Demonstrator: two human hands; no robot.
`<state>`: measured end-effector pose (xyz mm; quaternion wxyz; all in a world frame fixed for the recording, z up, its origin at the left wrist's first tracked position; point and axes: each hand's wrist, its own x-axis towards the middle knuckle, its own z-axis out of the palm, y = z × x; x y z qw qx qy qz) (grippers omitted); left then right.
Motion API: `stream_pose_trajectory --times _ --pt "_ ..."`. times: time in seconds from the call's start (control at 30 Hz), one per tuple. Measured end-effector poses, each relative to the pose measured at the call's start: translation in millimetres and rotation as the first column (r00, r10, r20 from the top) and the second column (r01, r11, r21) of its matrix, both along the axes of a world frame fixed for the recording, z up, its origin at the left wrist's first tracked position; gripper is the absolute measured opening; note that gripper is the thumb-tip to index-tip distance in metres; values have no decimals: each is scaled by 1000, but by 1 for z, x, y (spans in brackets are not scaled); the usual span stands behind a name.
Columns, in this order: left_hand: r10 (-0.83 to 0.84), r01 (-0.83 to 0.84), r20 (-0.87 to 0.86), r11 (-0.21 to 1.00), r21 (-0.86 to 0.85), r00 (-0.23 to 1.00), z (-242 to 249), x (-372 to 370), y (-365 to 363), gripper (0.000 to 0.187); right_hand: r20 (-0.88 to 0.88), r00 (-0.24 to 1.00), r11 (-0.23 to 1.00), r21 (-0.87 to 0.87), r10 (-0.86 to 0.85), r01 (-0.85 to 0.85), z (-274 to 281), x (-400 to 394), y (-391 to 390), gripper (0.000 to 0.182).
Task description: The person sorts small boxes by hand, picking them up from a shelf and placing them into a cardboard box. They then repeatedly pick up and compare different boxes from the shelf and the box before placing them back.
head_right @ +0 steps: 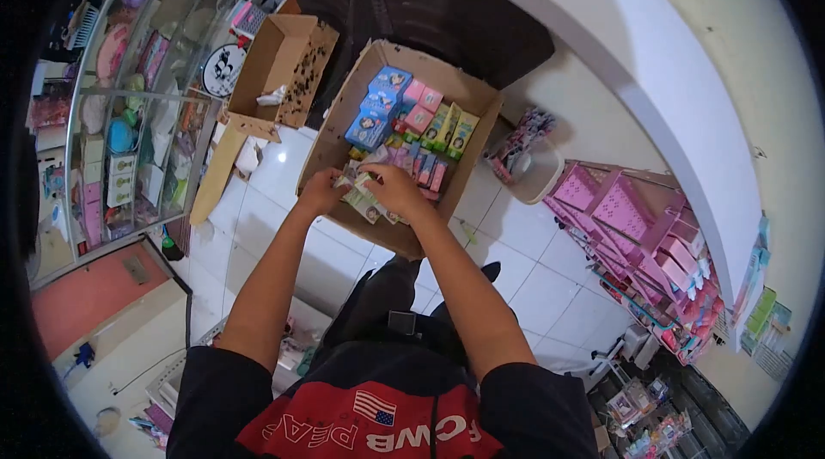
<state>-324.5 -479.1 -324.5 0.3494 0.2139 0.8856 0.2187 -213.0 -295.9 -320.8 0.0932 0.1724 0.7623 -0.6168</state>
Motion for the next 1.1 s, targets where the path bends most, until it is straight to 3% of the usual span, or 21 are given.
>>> stream_pose_trajectory --times 0.03,0.17,0.27,0.33,0.57,0.67,0.77,0.87,0.93,0.97,1.03,1.1 --pt "41 -32 69 992 -120 997 -6 -4 2 43 22 1000 1000 -14 18 -18 -8 -1 -1 36" --pt "45 -37 97 996 -85 994 -20 -5 -8 42 106 993 998 -23 52 -50 -19 -2 -10 35" --pt "6 11 89 980 -197 996 -16 -5 -5 39 110 992 998 1 61 -62 -35 -2 -17 35" --pt "-187 172 -1 904 -392 982 -28 -4 -8 32 80 994 997 30 68 -70 -44 -1 -25 35" --pt "-272 226 -3 807 -546 962 -42 -2 1 20 68 993 993 55 101 -105 -53 -6 -55 34" --pt "-249 207 -20 845 -492 968 -52 -5 -10 23 95 986 987 71 137 -143 -48 -7 -66 34" --pt "-352 289 -104 877 -385 930 -50 -12 -21 23 92 984 982 97 153 -162 -59 -5 -79 35" --pt "-276 227 -120 921 -315 954 -40 -18 -25 27 46 991 985 112 124 -128 -79 0 -85 35" --pt "-218 197 -162 971 -134 962 -23 -18 -26 34 2 995 988 117 102 -102 -74 0 -79 36" --pt "-216 195 -164 972 -132 962 -16 -18 -26 34 2 998 989 138 63 -62 -70 3 -75 35" --pt "-64 65 -55 997 30 996 0 -14 -21 36 0 1000 987 162 24 -23 -71 8 -66 33" --pt "-36 35 5 996 81 999 7 -10 -20 37 47 993 992 61 -113 110 -68 14 -56 33"
